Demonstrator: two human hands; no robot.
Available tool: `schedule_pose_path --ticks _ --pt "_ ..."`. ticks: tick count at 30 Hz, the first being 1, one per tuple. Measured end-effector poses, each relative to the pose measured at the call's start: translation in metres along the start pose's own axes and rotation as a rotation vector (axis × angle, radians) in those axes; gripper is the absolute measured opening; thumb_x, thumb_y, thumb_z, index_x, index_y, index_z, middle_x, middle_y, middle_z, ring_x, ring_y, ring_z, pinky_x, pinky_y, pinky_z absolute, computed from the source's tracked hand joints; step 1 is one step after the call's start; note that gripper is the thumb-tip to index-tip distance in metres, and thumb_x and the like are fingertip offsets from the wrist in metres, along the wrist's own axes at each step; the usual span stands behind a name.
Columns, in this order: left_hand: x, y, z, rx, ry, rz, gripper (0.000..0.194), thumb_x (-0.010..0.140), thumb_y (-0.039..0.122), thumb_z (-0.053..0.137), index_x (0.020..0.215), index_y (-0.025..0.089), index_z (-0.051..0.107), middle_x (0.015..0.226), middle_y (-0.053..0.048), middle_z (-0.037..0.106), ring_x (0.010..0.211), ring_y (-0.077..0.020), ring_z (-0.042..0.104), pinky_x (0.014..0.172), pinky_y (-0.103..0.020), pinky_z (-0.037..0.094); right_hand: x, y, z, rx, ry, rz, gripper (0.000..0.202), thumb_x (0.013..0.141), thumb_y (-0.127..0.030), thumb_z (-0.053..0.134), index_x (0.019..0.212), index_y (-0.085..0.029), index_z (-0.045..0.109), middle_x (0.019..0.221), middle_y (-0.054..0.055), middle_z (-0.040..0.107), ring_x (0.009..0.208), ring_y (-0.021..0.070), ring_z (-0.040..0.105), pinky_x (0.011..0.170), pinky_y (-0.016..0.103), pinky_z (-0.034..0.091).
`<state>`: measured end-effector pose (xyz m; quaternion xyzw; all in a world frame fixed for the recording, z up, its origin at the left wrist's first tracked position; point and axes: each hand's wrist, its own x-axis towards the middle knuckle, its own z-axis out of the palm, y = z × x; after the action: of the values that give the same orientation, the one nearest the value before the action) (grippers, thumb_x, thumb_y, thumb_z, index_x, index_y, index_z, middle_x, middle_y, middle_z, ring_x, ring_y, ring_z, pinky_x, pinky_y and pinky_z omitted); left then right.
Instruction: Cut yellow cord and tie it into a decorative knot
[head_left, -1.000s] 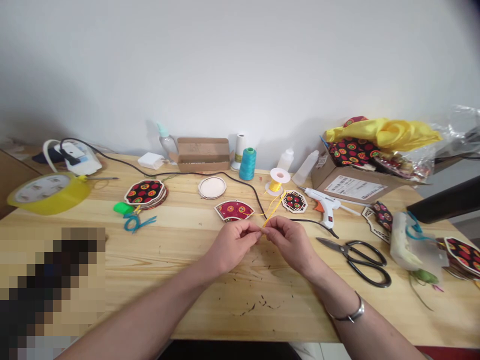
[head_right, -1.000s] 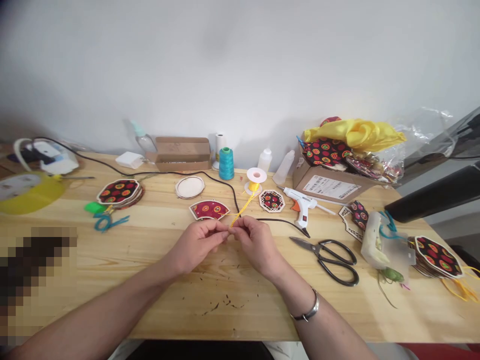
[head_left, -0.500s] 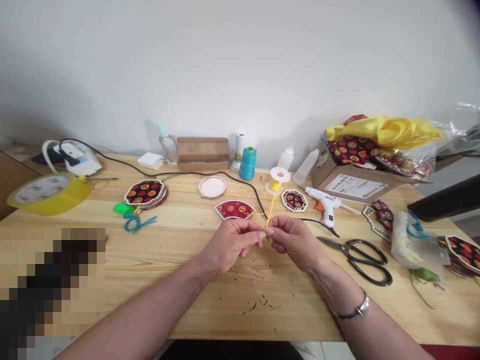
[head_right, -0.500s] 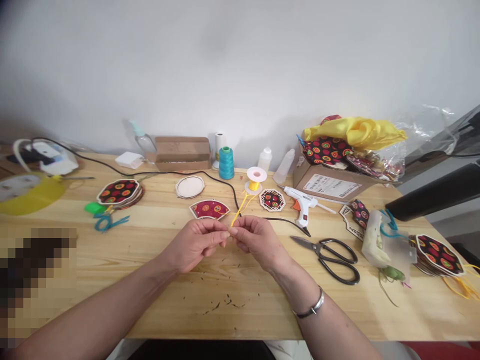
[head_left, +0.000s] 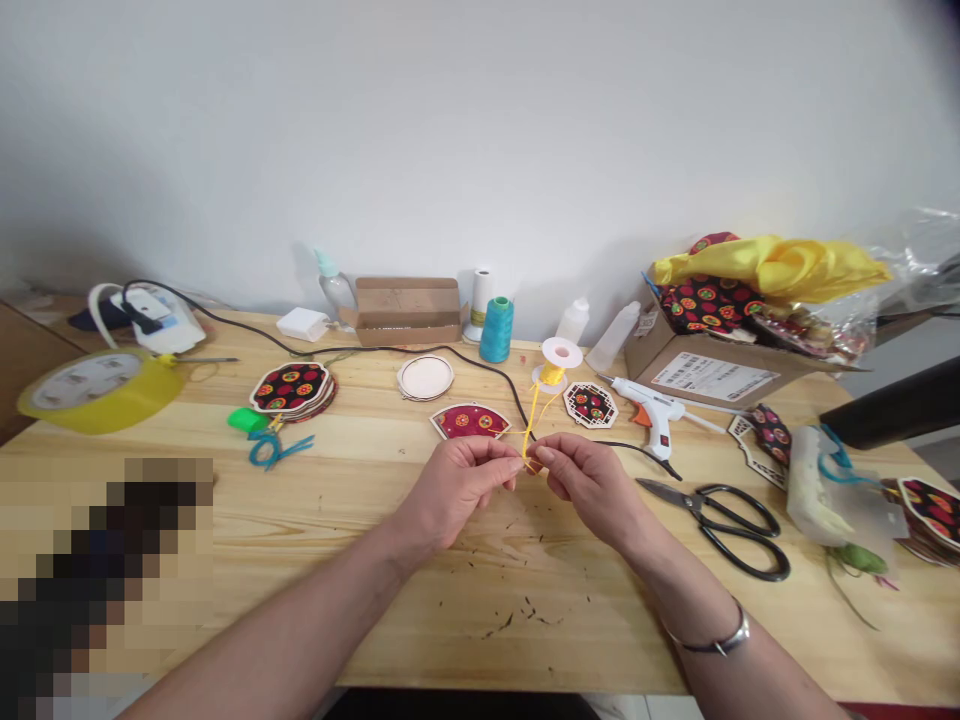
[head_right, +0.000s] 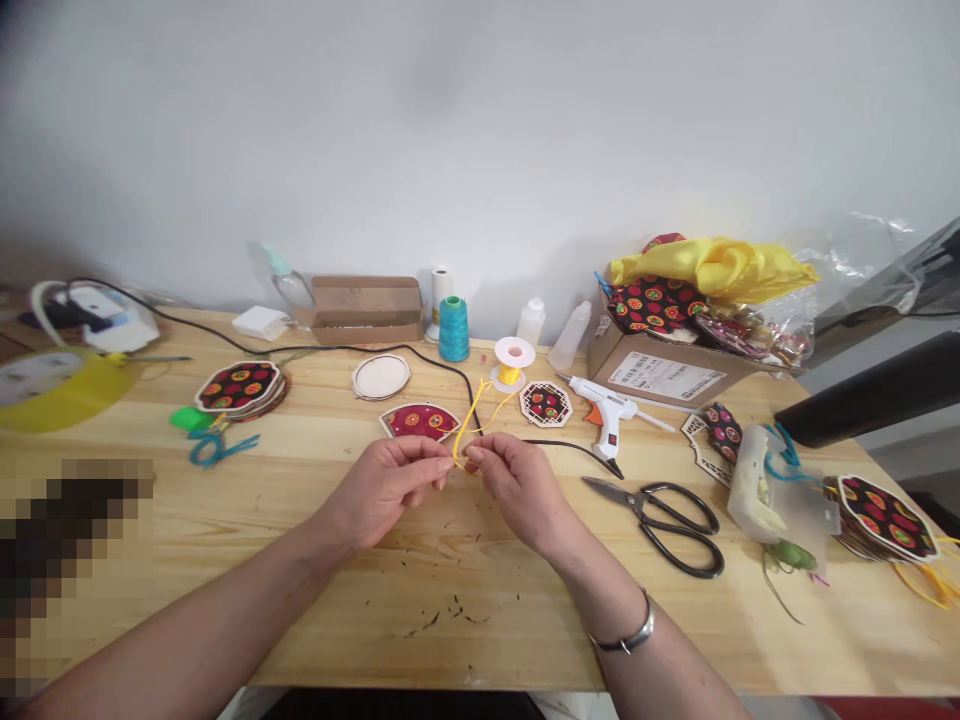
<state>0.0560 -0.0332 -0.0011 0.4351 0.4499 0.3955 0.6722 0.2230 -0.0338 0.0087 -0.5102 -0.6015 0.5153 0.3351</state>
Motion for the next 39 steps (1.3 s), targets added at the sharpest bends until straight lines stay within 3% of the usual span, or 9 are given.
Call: schedule_pose_path --ticks 5,9,13,19,23,27,31,33,39 --pt "0.001 0.003 -0.001 0.058 0.063 0.018 0.017 0.071 0.032 0.065 0.069 0.015 0.064 0.059 0.002 0.059 0.042 -0.0033 0.032 0.041 -0.02 0.021 -0.002 -0.001 -0.004 -0.368 0.065 -0.112 0.024 0.085 -0.03 0.049 0.068 -0.016 0.058 0.06 -0.001 0.052 0.057 0.0097 0.042 0.054 0.022 0.032" --pt "0.001 0.002 0.0 0.094 0.105 0.034 0.018 0.071 0.033 0.064 0.071 0.015 0.067 0.063 0.0 0.063 0.043 -0.0035 0.031 0.041 -0.02 0.02 -0.007 -0.002 0.0 -0.38 0.155 -0.167 0.025 0.085 -0.032 0.05 0.068 -0.016 0.059 0.055 -0.003 0.049 0.05 0.0083 0.037 0.047 0.02 0.029" --pt "0.002 0.001 0.002 0.085 0.152 0.035 0.018 0.07 0.033 0.066 0.072 0.015 0.069 0.065 -0.001 0.065 0.044 -0.0044 0.035 0.041 -0.02 0.023 -0.014 -0.003 0.007 -0.41 0.206 -0.355 0.02 0.086 -0.027 0.05 0.074 -0.016 0.061 0.058 -0.002 0.054 0.051 0.0082 0.043 0.048 0.02 0.033" --pt "0.003 -0.003 0.003 -0.085 0.183 0.003 0.016 0.066 0.03 0.07 0.07 0.014 0.069 0.055 0.001 0.06 0.041 -0.0024 0.03 0.04 -0.018 0.02 -0.018 0.004 0.016 -0.744 0.186 -0.682 0.018 0.087 -0.019 0.047 0.074 -0.014 0.059 0.061 0.002 0.056 0.053 0.0103 0.046 0.051 0.023 0.033" --pt "0.004 -0.002 0.001 -0.249 0.09 -0.07 0.017 0.066 0.027 0.07 0.069 0.011 0.067 0.059 0.0 0.061 0.039 -0.0003 0.024 0.037 -0.017 0.014 -0.017 0.006 0.018 -0.989 0.101 -0.797 0.022 0.086 -0.011 0.041 0.069 -0.015 0.055 0.059 0.002 0.052 0.051 0.0117 0.041 0.048 0.026 0.027" --pt "0.005 0.001 0.0 -0.347 0.059 -0.087 0.014 0.066 0.024 0.071 0.068 0.012 0.064 0.059 0.001 0.059 0.039 0.0003 0.027 0.037 -0.015 0.015 -0.019 0.003 0.016 -1.002 -0.011 -0.729 0.022 0.086 -0.013 0.041 0.072 -0.016 0.058 0.061 0.003 0.053 0.053 0.0129 0.043 0.049 0.026 0.029" --pt "0.005 0.001 0.001 -0.323 0.118 -0.093 0.016 0.063 0.024 0.073 0.07 0.013 0.064 0.055 0.002 0.056 0.045 -0.0035 0.042 0.038 -0.015 0.023 -0.017 0.0 0.01 -0.629 0.204 -0.564 0.02 0.087 -0.025 0.045 0.078 -0.018 0.062 0.076 0.008 0.058 0.071 0.0167 0.053 0.064 0.029 0.04" --pt "0.005 0.0 0.003 -0.29 0.116 -0.094 0.017 0.063 0.026 0.073 0.071 0.014 0.065 0.052 0.003 0.053 0.043 -0.0029 0.04 0.037 -0.015 0.022 -0.013 0.0 0.009 -0.393 0.293 -0.415 0.021 0.087 -0.027 0.046 0.079 -0.018 0.062 0.083 0.008 0.06 0.079 0.0179 0.055 0.072 0.03 0.041" --pt "0.002 -0.004 0.005 -0.151 0.038 -0.086 0.018 0.066 0.032 0.07 0.07 0.014 0.066 0.043 0.007 0.041 0.036 -0.0013 0.025 0.036 -0.018 0.012 -0.005 -0.001 0.013 0.348 -0.047 0.047 0.026 0.082 -0.043 0.051 0.081 -0.017 0.053 0.075 0.003 0.06 0.073 0.0153 0.058 0.072 0.032 0.046"
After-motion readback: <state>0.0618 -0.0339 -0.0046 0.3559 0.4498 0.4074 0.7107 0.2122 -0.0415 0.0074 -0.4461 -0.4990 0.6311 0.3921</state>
